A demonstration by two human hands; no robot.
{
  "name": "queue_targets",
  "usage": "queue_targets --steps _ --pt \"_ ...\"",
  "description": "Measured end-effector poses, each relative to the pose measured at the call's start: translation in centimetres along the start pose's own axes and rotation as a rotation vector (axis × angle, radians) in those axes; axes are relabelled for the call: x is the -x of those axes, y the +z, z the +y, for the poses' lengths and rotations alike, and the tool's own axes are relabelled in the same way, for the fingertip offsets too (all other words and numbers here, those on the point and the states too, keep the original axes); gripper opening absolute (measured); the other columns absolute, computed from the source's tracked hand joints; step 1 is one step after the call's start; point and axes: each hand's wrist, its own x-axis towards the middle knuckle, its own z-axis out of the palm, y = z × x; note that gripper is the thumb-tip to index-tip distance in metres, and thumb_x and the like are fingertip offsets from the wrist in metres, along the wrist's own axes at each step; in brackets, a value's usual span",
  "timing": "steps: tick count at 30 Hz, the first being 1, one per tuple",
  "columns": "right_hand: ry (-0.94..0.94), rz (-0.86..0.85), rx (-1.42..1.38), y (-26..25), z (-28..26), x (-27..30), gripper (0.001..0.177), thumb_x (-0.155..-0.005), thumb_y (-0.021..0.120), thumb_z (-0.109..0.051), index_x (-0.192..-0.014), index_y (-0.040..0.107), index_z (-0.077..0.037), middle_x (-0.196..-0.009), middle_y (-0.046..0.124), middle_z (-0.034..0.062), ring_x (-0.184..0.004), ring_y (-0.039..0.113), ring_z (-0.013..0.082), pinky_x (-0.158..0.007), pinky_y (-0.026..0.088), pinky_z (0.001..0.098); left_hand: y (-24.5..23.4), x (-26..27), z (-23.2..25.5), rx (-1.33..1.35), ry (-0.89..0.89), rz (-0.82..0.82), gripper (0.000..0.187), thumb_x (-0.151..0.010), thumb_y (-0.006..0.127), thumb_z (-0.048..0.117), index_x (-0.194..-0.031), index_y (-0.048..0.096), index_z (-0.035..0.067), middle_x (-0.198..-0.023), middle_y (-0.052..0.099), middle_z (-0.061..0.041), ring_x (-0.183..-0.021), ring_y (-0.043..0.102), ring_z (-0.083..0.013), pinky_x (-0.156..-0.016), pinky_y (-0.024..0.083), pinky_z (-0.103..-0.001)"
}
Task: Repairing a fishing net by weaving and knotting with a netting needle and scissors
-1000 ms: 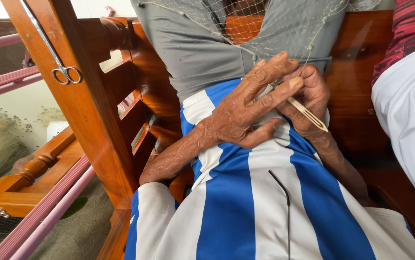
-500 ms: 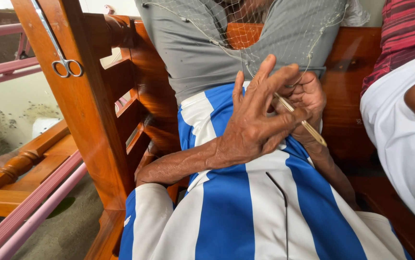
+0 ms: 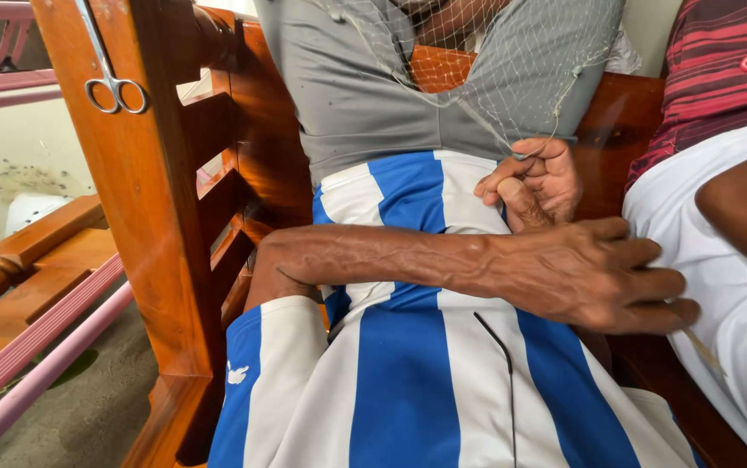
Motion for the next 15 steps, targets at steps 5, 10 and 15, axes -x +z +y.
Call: queue_targets --steps 5,10,15 --pt "-0.086 -0.044 -0.054 -0.9 1.7 -0.2 0.037 -0.098 0.065 -0.011 -0.130 0.049 0.001 -0.083 0.068 0.0208 -0.075 0.070 0.0232 -0.067 0.056 0.0248 1.4 -1.3 1.4 0.054 0.007 -0.021 0.014 -0.104 0.063 0.009 -0.117 0.062 0.014 -0.100 0.062 -0.002 -0.075 0.062 -0.0235 -0.057 0.052 -0.041" --pt "-0.097 -0.030 -0.058 -1.0 1.9 -0.4 0.034 -0.097 0.063 -0.006 -0.128 0.052 0.002 -0.085 0.069 0.0180 -0.072 0.066 0.0208 -0.066 0.054 0.0266 1.1 -2.2 3.2 0.107 -0.004 -0.016 0.010 -0.104 0.060 0.009 -0.113 0.061 0.013 -0.096 0.059 -0.002 -0.073 0.063 -0.0235 -0.058 0.055 -0.043" --pt "-0.134 -0.071 -0.112 -2.0 2.9 -0.6 0.036 -0.101 0.068 -0.013 -0.130 0.052 0.002 -0.088 0.070 0.0192 -0.077 0.068 0.0223 -0.069 0.055 0.0288 1.0 -3.8 4.1 0.182 0.028 -0.002 0.012 -0.096 0.064 0.007 -0.102 0.057 0.014 -0.091 0.056 -0.003 -0.074 0.065 -0.0225 -0.052 0.054 -0.044"
